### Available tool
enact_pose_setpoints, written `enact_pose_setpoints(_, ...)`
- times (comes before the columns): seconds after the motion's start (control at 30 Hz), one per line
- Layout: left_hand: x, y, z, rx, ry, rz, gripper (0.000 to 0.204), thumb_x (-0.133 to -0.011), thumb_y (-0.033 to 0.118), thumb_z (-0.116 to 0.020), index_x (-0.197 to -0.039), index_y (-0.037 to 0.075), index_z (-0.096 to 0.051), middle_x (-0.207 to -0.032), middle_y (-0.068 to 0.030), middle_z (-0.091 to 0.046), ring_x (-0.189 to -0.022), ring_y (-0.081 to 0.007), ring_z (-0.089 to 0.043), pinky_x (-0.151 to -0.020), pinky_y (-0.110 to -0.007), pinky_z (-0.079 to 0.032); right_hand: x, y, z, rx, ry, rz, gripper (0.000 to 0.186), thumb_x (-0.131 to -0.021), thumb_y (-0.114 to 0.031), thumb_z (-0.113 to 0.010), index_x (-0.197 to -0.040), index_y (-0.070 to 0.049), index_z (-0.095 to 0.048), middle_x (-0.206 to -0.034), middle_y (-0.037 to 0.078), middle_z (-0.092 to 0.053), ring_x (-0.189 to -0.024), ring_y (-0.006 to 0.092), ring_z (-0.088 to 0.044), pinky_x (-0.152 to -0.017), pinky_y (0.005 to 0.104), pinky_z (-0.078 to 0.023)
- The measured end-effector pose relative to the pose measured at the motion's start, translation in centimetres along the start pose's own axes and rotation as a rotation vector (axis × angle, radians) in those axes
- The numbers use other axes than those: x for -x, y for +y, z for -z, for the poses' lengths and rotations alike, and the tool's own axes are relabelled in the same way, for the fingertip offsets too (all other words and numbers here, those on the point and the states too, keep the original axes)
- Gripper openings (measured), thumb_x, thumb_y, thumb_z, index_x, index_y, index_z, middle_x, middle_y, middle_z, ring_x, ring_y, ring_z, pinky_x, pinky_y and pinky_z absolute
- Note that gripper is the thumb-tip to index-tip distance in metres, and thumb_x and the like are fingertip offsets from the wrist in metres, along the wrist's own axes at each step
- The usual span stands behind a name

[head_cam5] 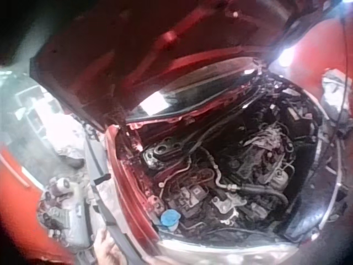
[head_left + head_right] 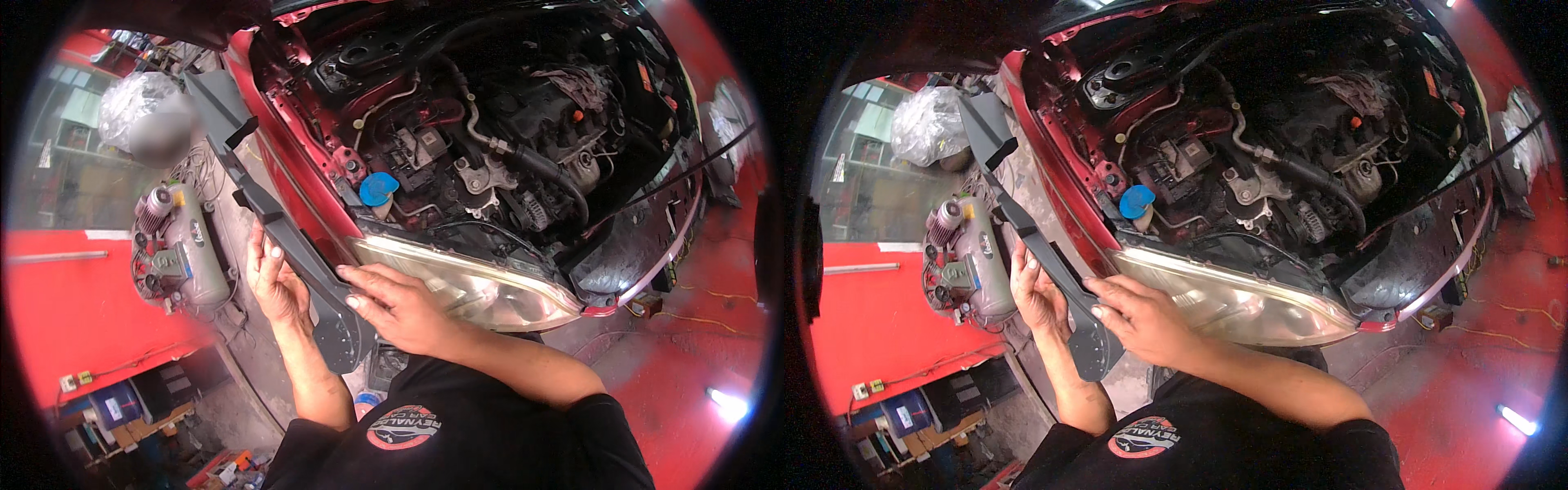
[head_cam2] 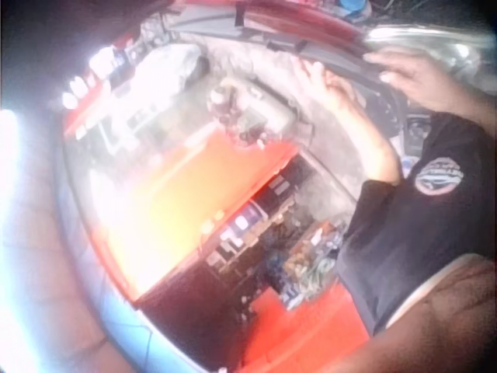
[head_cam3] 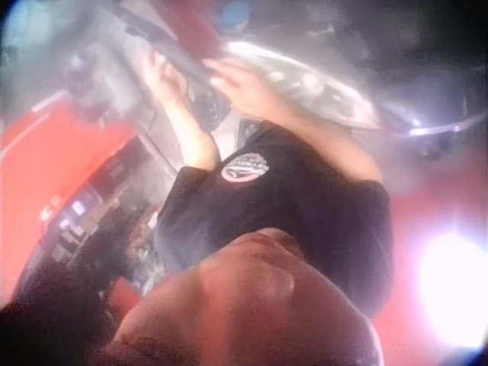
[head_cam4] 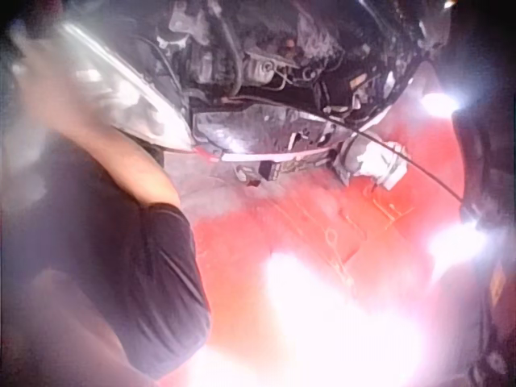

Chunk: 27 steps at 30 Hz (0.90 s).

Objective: The person installs a black plastic cover onto the front of a red car with the hood open. They align the cover, press it into place, and then pick up a long black plastic trim piece to fit it along the side of the engine bay.

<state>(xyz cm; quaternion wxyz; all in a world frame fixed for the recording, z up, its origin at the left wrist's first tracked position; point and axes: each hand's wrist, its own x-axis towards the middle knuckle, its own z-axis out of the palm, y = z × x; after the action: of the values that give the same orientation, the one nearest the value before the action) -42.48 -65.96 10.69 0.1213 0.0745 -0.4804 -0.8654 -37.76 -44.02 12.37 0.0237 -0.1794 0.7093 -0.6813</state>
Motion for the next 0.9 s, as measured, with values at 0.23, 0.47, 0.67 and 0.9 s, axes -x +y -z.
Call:
enact_pose_setpoints(0.23, 0.7, 0.0, -0.2, -0.066, 0.098, -0.052, 0.069, -0.088, 0.0, -0.066, -0.149, -0.01, -0.037, -0.142, -0.0217, -0.056, -0.13, -0.0266, -0.057, -0.113, -0.039, -0.045, 3.0, 4.9, 7.2, 0.566, 0.175, 0.091, 0.037, -0.089, -0.011, -0.072, -0.125, -0.004, -0.065, -0.127, 0.015, -0.063, -0.113, 0.0358, -0.06, -0.1, 0.0474, -0.047)
enact_pose_setpoints(0.47, 0.5, -1.5, -3.0, -0.192, 0.124, -0.058, 0.066, -0.085, 0.0, -0.065, -0.147, -0.011, -0.043, -0.143, -0.02, -0.055, -0.132, -0.0267, -0.055, -0.115, -0.039, -0.041, 5.0, 8.1, 10.0, 0.784, 0.251, 0.023, 0.032, -0.088, -0.012, -0.071, -0.118, -0.003, -0.065, -0.127, 0.014, -0.062, -0.112, 0.0359, -0.059, -0.096, 0.0479, -0.047)
enact_pose_setpoints(0.67, 0.1, -2.2, -5.3, -0.319, 0.169, -0.078, 0.07, -0.084, -0.009, -0.064, -0.149, -0.012, -0.038, -0.14, -0.018, -0.059, -0.126, -0.0224, -0.059, -0.109, -0.033, -0.046, 5.0, 8.2, 9.8, 0.76, 0.211, 0.035, 0.028, -0.089, -0.013, -0.071, -0.115, -0.003, -0.066, -0.124, 0.014, -0.063, -0.108, 0.0358, -0.061, -0.093, 0.0476, -0.05)
enact_pose_setpoints(0.9, -0.5, -3.7, -7.9, -0.454, 0.156, 0.04, 0.073, -0.089, -0.011, -0.061, -0.153, -0.016, -0.026, -0.137, -0.0238, -0.06, -0.124, -0.0259, -0.062, -0.107, -0.035, -0.048, 4.9, 7.9, 9.8, 0.745, 0.214, 0.045, 0.023, -0.089, -0.011, -0.071, -0.11, -0.002, -0.068, -0.121, 0.014, -0.064, -0.106, 0.0359, -0.062, -0.092, 0.045, -0.052)
